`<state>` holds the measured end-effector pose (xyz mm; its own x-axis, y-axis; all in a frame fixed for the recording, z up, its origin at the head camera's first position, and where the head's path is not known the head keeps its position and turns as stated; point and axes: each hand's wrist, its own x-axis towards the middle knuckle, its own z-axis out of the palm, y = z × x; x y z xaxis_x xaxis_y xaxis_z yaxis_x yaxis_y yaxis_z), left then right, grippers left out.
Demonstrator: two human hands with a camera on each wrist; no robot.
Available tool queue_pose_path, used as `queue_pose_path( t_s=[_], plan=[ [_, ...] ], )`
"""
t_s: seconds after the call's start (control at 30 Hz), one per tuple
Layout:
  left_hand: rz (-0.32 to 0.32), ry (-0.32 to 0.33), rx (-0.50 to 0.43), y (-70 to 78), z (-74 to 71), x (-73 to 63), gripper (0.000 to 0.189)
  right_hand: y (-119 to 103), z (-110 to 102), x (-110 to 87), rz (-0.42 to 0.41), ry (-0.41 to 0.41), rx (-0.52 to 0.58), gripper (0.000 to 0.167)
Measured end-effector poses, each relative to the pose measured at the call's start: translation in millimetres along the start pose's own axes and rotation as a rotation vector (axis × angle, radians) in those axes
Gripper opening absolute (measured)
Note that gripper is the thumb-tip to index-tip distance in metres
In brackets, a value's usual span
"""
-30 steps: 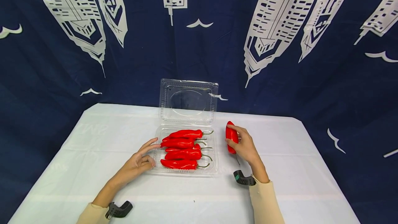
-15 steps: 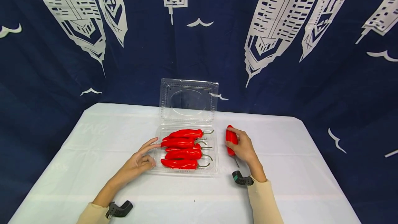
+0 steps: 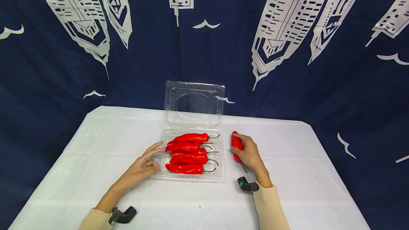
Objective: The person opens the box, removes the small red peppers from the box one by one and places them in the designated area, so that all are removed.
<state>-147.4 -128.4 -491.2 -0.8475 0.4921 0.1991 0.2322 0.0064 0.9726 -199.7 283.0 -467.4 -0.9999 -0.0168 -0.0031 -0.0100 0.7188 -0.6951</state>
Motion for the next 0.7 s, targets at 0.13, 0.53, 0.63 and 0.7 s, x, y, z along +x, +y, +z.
queue_pose_path(
  t_s=[0.13,0.53,0.63,0.7],
  plan=[
    [-0.002,0.003,0.000,0.1,0.3,0.1,0.060,1.3,1.0,0.5,0.002,0.000,-0.015,0.057],
    [-0.008,0.004,-0.010,0.2,1.0,0.7,0.060,-0.3,-1.4,0.7,-0.006,-0.003,-0.059,0.059],
    [-0.010,0.004,-0.011,0.3,1.0,0.8,0.060,-1.4,-2.9,0.2,-0.007,0.002,-0.071,0.058],
    [-0.012,0.005,-0.010,0.9,1.0,1.0,0.059,-2.4,-4.5,-0.3,-0.007,0.003,-0.074,0.058]
  ],
)
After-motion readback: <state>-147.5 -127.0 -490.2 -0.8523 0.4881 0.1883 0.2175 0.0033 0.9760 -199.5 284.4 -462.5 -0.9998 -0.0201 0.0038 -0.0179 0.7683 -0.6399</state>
